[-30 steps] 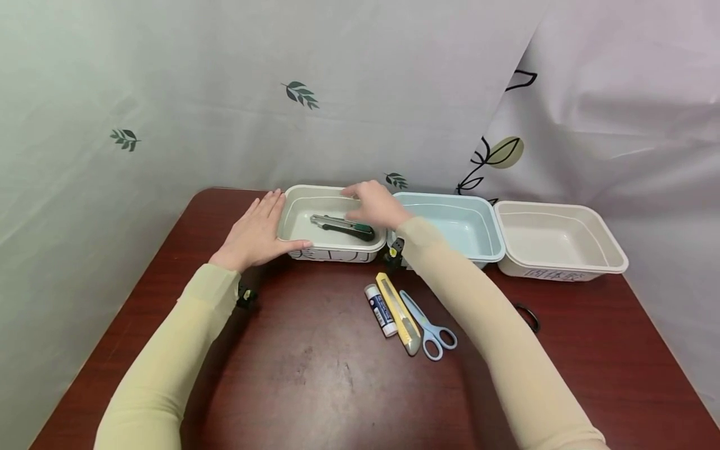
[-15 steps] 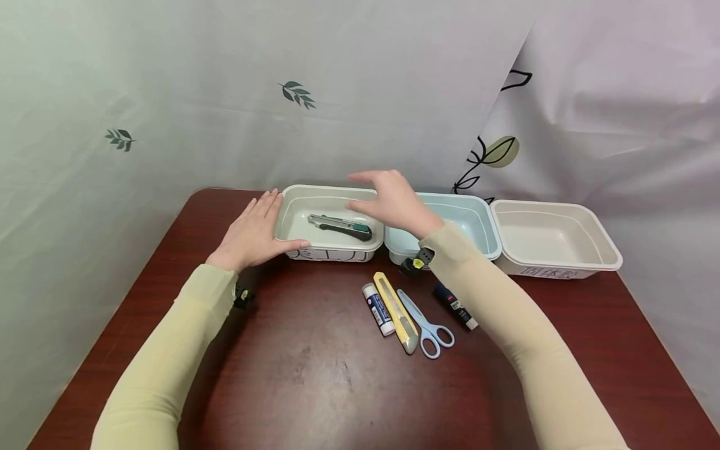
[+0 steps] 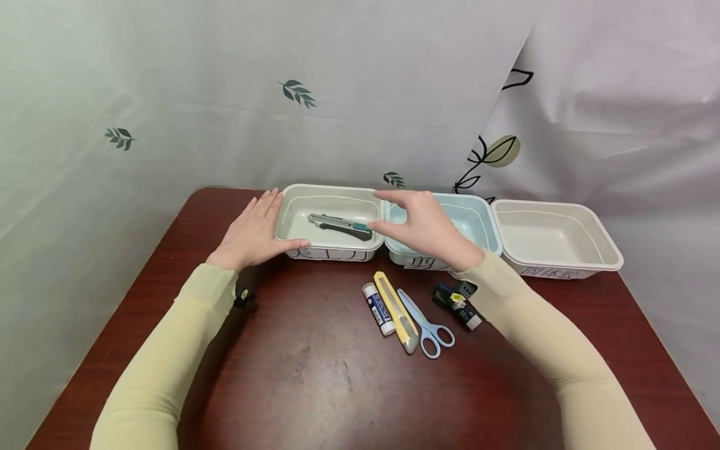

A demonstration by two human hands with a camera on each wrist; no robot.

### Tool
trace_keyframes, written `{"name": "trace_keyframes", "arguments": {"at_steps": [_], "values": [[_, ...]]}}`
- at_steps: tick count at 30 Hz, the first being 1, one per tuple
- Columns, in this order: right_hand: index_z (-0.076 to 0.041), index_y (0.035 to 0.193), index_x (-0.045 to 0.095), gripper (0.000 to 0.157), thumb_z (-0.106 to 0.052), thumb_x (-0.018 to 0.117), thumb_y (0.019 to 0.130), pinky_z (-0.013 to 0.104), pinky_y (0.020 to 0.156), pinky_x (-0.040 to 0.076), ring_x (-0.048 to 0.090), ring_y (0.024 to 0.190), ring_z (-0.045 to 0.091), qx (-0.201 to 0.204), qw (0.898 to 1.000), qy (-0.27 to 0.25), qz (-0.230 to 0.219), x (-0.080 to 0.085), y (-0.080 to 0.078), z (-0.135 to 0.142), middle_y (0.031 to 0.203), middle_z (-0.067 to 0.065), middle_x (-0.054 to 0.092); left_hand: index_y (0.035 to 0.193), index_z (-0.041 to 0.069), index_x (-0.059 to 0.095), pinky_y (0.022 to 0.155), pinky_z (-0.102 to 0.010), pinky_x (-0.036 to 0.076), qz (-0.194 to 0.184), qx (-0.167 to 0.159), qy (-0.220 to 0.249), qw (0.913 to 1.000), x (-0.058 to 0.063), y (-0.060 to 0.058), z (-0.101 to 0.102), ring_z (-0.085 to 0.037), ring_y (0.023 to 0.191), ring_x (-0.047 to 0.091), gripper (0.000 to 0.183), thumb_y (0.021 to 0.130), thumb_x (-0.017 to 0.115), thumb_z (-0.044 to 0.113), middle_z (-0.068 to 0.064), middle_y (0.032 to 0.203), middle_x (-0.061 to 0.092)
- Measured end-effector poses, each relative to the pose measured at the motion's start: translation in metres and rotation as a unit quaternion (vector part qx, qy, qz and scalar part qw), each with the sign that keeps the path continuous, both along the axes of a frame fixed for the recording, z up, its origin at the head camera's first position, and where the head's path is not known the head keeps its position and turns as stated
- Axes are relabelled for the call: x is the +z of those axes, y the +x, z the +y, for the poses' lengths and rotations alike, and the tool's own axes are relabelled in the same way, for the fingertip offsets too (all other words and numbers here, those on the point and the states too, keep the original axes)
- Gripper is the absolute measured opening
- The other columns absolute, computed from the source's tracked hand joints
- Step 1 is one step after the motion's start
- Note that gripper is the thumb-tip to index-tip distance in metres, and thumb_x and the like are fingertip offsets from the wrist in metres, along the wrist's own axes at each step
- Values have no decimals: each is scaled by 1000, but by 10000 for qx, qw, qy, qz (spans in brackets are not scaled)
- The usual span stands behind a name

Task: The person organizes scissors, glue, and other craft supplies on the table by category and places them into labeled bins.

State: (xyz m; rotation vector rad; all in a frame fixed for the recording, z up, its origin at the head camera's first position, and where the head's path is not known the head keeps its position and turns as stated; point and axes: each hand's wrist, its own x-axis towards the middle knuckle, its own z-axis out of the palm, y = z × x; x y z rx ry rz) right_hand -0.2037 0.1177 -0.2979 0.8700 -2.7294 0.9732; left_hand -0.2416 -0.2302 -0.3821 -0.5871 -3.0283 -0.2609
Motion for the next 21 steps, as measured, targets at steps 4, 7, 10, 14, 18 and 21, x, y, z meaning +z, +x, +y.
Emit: {"name": "trace_keyframes", "arguments": {"at_steps": [4, 7, 10, 14, 18, 21], "values": [[-6, 138, 65, 59, -37, 79, 89, 42, 105, 47, 58, 127, 22, -14, 9999, 24, 142, -1, 11, 11, 135, 6, 65, 160, -7, 14, 124, -44, 4, 0, -8, -21, 10000, -1, -1, 0, -36, 153, 10, 124, 84, 54, 83, -23, 166, 13], [-6, 136, 66, 59, -36, 81, 87, 41, 104, 48, 59, 126, 20, -34, 9996, 44, 269, -2, 19, 18, 133, 6, 66, 160, -7, 15, 124, -45, 5, 37, -12, -29, 10000, -2, -2, 0, -36, 153, 10, 124, 84, 54, 83, -23, 166, 14], [-4, 135, 66, 61, -35, 84, 85, 42, 103, 48, 60, 125, 21, -12, 9993, 20, 362, -3, 28, 25, 131, 6, 67, 159, -7, 15, 124, -46, 5, 63, -26, 7, 10000, -2, -2, -1, -35, 153, 11, 124, 83, 55, 83, -24, 166, 15], [-6, 136, 66, 65, -39, 85, 84, 45, 102, 48, 59, 125, 22, -52, 9995, 26, 304, -7, 41, 33, 132, 5, 67, 159, -7, 15, 124, -46, 6, 39, -26, 8, 10000, -1, -2, 0, -35, 153, 10, 124, 84, 54, 83, -24, 166, 14], [-9, 138, 66, 68, -44, 85, 83, 45, 100, 49, 60, 124, 21, -188, 9997, 82, 135, -16, 52, 41, 133, 3, 66, 160, -7, 14, 124, -45, 5, 32, -24, -7, 10000, 0, -1, 0, -35, 154, 10, 124, 84, 54, 83, -23, 166, 14], [-9, 138, 65, 70, -45, 86, 81, 43, 99, 50, 60, 123, 19, -206, 9997, 99, 35, -27, 59, 44, 133, 2, 66, 160, -7, 14, 124, -45, 5, 53, -42, -52, 10000, 1, -1, 0, -34, 154, 11, 124, 84, 53, 83, -23, 166, 15]]}}
